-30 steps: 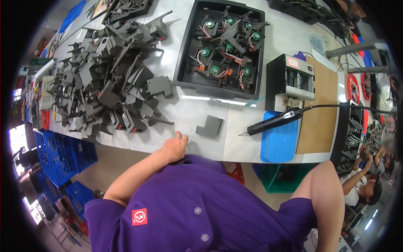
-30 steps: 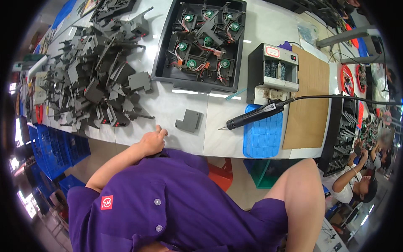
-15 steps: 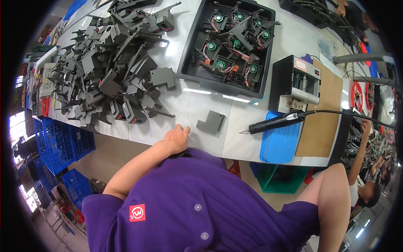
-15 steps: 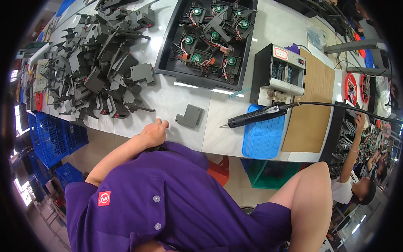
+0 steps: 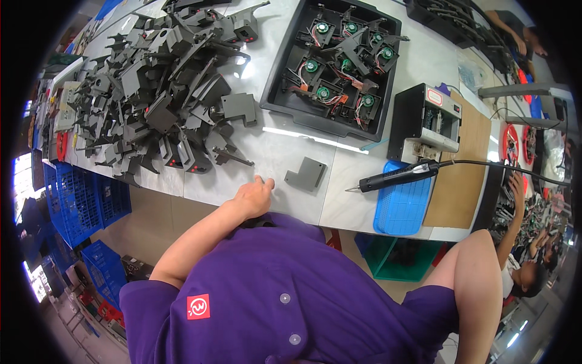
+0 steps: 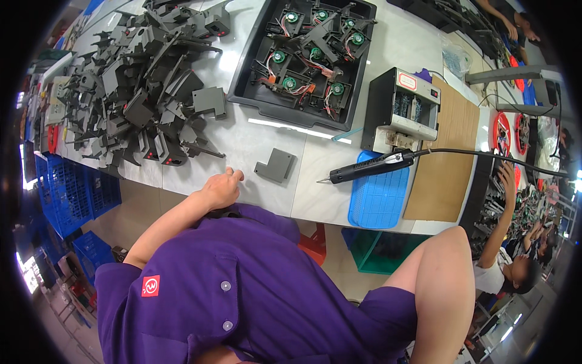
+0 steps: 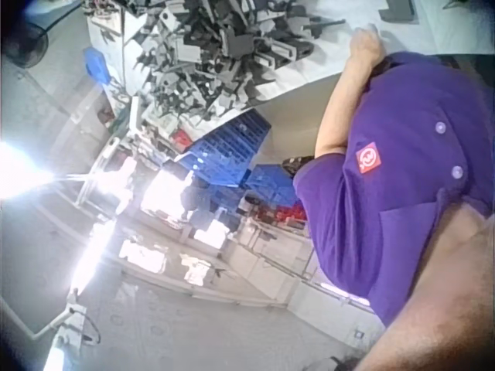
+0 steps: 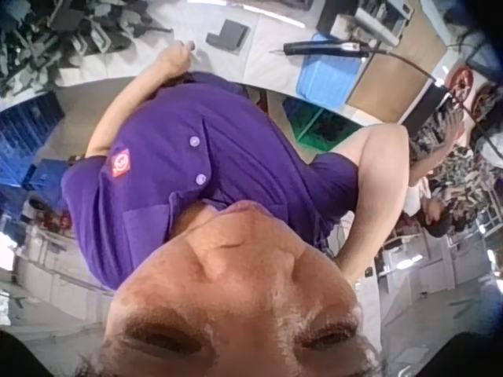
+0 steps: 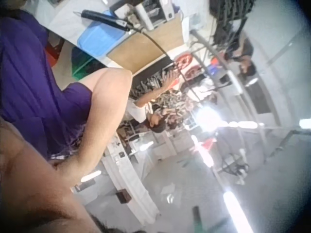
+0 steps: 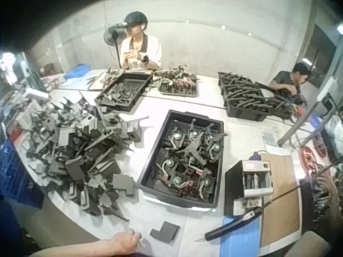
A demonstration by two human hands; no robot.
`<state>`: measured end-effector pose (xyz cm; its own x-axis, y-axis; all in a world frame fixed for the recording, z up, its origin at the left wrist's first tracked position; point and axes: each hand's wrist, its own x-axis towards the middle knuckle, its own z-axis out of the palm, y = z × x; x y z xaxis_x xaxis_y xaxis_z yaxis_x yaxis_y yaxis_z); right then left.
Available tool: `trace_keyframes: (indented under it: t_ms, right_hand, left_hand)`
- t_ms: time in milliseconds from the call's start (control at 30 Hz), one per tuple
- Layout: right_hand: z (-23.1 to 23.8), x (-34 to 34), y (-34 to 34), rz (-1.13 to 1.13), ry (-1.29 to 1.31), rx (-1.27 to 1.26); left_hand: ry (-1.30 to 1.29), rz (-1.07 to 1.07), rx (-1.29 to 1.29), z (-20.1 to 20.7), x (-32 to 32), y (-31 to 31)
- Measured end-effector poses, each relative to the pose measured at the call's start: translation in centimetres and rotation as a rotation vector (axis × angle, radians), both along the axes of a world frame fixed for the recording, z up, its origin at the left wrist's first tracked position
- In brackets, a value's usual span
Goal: Assemble electronic parts into plastic housings using handheld testing and fastening tools.
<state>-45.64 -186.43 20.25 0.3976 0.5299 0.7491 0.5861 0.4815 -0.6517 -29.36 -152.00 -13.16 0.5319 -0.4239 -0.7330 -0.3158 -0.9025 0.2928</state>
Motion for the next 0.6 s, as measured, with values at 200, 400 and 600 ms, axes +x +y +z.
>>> trace_keyframes:
  t_ms: [200,400,600]
  right_hand:
    - [-2.7,10.0,6.0,0.326,-0.169,0.127]
    - [-12.7,18.1,17.1,-0.053,0.232,0.393]
    - [-22.6,19.7,38.9,-0.112,0.499,-0.562]
  left_hand:
    - [0.007,0.114,-0.101,-1.3,-1.7,2.3]
    - [-0.022,0.251,-0.321,1.6,-4.0,9.2]
    - [-0.124,0.789,-0.285,1.3,-9.4,24.7]
